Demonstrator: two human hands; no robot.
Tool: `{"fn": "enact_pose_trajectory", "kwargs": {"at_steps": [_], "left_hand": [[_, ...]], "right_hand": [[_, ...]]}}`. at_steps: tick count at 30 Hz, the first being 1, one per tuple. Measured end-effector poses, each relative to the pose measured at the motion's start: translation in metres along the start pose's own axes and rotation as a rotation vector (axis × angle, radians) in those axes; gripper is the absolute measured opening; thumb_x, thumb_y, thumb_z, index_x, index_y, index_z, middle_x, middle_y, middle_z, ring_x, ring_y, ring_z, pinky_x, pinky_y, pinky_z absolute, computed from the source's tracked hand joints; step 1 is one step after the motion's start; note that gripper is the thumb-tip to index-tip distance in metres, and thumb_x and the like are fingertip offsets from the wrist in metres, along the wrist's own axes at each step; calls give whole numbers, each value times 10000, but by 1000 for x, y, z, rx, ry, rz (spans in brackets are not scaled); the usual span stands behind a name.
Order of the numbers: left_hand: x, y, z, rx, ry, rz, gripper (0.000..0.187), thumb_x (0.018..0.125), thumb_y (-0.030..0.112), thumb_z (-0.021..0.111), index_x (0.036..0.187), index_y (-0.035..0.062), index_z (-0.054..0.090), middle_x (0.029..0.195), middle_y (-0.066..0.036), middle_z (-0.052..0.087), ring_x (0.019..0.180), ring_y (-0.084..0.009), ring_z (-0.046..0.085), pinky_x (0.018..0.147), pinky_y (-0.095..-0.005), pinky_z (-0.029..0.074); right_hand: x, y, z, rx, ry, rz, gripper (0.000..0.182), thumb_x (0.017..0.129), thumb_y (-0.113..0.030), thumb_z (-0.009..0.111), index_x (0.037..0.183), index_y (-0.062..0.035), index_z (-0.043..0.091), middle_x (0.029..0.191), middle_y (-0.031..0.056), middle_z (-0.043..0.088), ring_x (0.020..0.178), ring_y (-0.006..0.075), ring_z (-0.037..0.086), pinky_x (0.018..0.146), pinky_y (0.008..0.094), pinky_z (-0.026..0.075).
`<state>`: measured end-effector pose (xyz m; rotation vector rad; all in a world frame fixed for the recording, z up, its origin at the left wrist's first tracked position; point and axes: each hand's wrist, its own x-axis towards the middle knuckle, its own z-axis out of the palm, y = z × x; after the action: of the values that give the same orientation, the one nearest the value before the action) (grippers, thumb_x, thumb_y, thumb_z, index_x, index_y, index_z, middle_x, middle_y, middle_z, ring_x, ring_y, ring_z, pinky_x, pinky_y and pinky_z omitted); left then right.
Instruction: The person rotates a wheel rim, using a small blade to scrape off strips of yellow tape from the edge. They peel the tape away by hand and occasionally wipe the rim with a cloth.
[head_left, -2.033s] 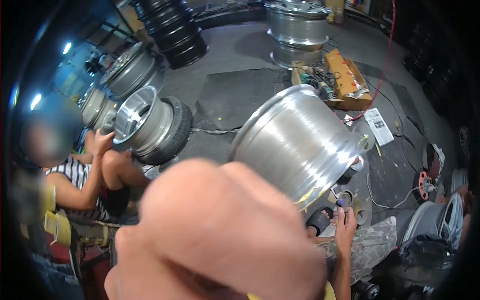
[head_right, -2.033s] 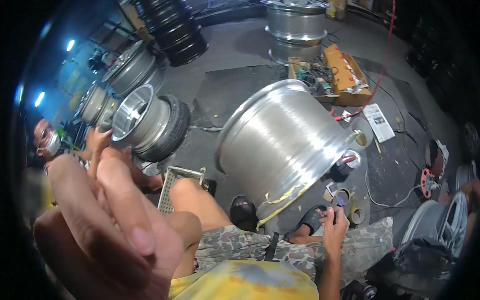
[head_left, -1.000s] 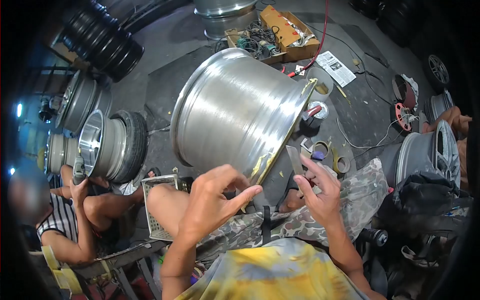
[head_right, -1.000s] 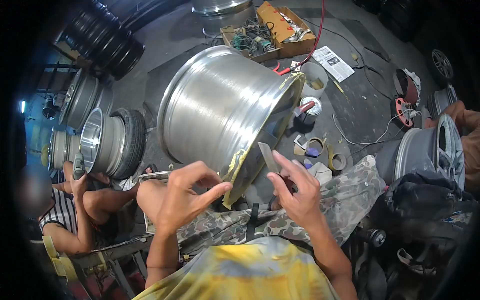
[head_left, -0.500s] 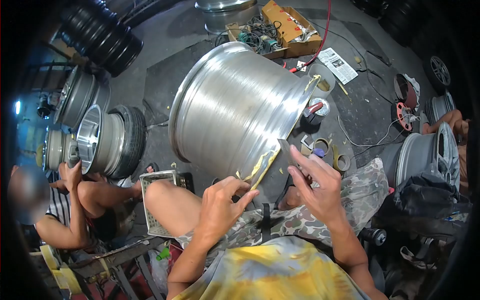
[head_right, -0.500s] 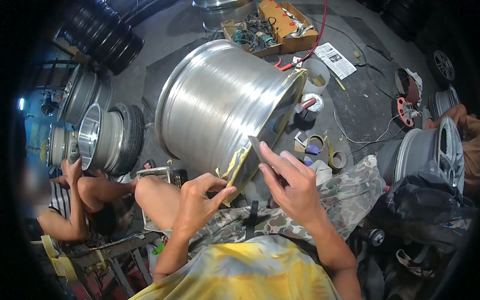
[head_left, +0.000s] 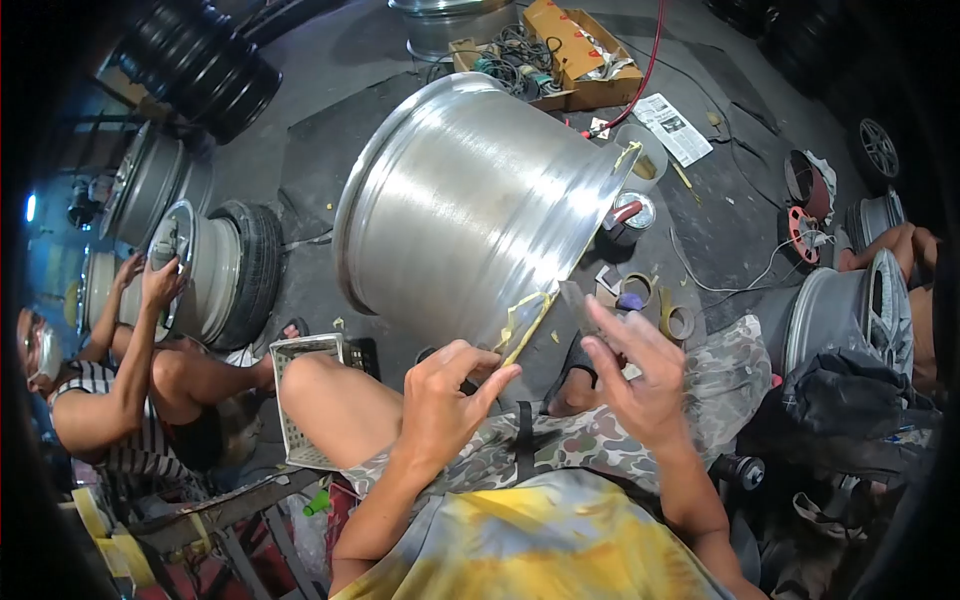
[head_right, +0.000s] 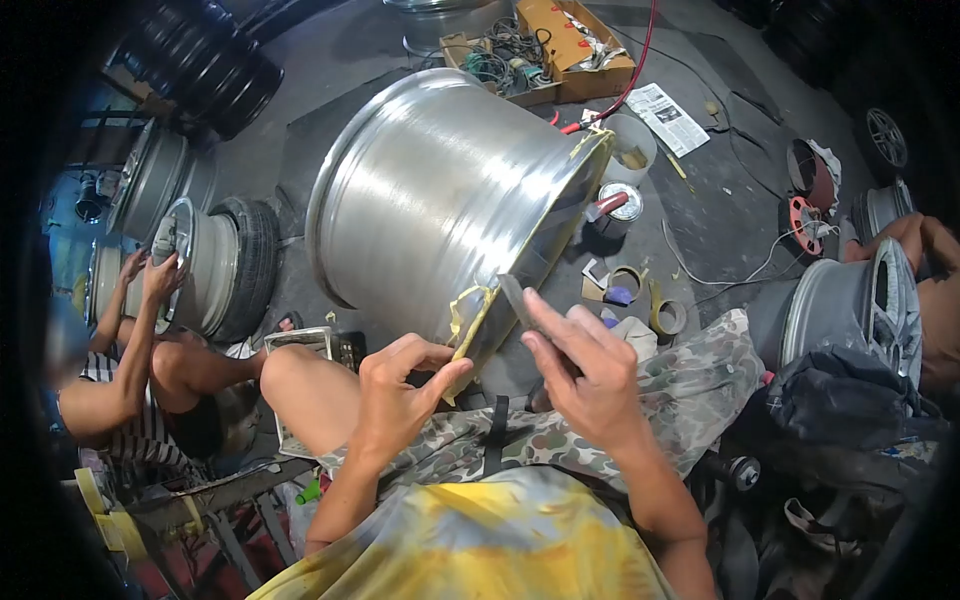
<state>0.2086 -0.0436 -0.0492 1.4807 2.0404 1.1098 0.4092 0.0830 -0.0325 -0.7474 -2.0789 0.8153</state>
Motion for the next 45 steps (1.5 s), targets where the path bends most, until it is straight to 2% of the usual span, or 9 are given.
{"fn": "enact_pose_trajectory", "kwargs": {"at_steps": [12, 14, 16, 26, 29, 31, 34, 44, 45], "left_hand": [[-2, -4, 9, -42, 86, 44, 205, 846, 128, 891, 910, -1, 746, 789, -124, 712, 678, -258, 720, 609, -360, 545], [-3, -4, 10, -36, 98, 38, 181, 851, 99, 884, 928, -12, 763, 789, -115, 720, 686, -216, 720, 621, -330, 547], [0, -4, 11, -37, 104, 28, 162, 856, 69, 878, 947, -22, 781, 788, -107, 728, 695, -175, 721, 633, -301, 549], [-1, -5, 7, -146, 79, -33, 134, 871, 88, 868, 927, -15, 804, 766, -103, 723, 665, -172, 691, 605, -302, 509], [-9, -12, 6, 13, 45, 31, 133, 869, 75, 865, 914, -25, 790, 772, -115, 720, 660, -187, 698, 609, -295, 519], [-11, -9, 8, -5, 77, 18, 183, 855, 120, 882, 893, -10, 760, 759, -120, 706, 648, -257, 686, 585, -365, 527], [-13, -16, 12, -17, 95, 32, 188, 855, 121, 883, 903, -10, 757, 774, -123, 712, 666, -255, 705, 600, -363, 541], [-11, -12, 4, -45, 3, 1, 184, 865, 116, 876, 909, -16, 756, 776, -138, 712, 679, -260, 733, 606, -354, 555], [-12, -11, 4, -40, 4, -9, 165, 867, 96, 872, 910, -22, 766, 758, -124, 707, 665, -216, 716, 608, -328, 544]], "right_hand": [[18, -2, 51, 50, 18, -126, 407, 928, 30, 757, 1331, -12, 719, 777, 98, 529, 567, 199, 539, 537, 352, 452], [11, 1, 33, 11, 20, -99, 421, 922, 22, 772, 1338, -17, 720, 776, 93, 539, 570, 183, 552, 535, 349, 457], [-1, 2, 16, 85, 62, 119, 434, 915, 7, 794, 1342, -20, 722, 770, 83, 543, 569, 161, 544, 536, 338, 457], [-37, 6, 37, -48, 14, -50, 444, 872, -7, 840, 1306, -19, 744, 762, 73, 520, 554, 201, 517, 516, 357, 457], [-39, 6, 44, -90, 33, -90, 441, 864, 19, 831, 1295, -12, 746, 758, 74, 522, 549, 197, 520, 513, 359, 460], [-29, 4, 58, -73, 73, -158, 455, 855, 42, 820, 1300, -17, 743, 751, 71, 515, 548, 195, 529, 512, 356, 467], [-15, -5, 73, -112, 40, -148, 455, 856, 51, 809, 1301, -12, 738, 760, 72, 537, 547, 195, 533, 514, 357, 474], [-32, 8, 29, -108, 146, -151, 457, 869, -7, 844, 1311, 7, 728, 770, 82, 567, 547, 202, 512, 506, 355, 438], [-35, 4, 31, -117, 81, -145, 465, 864, -5, 846, 1314, 6, 727, 761, 82, 562, 546, 205, 516, 505, 355, 440]]}}
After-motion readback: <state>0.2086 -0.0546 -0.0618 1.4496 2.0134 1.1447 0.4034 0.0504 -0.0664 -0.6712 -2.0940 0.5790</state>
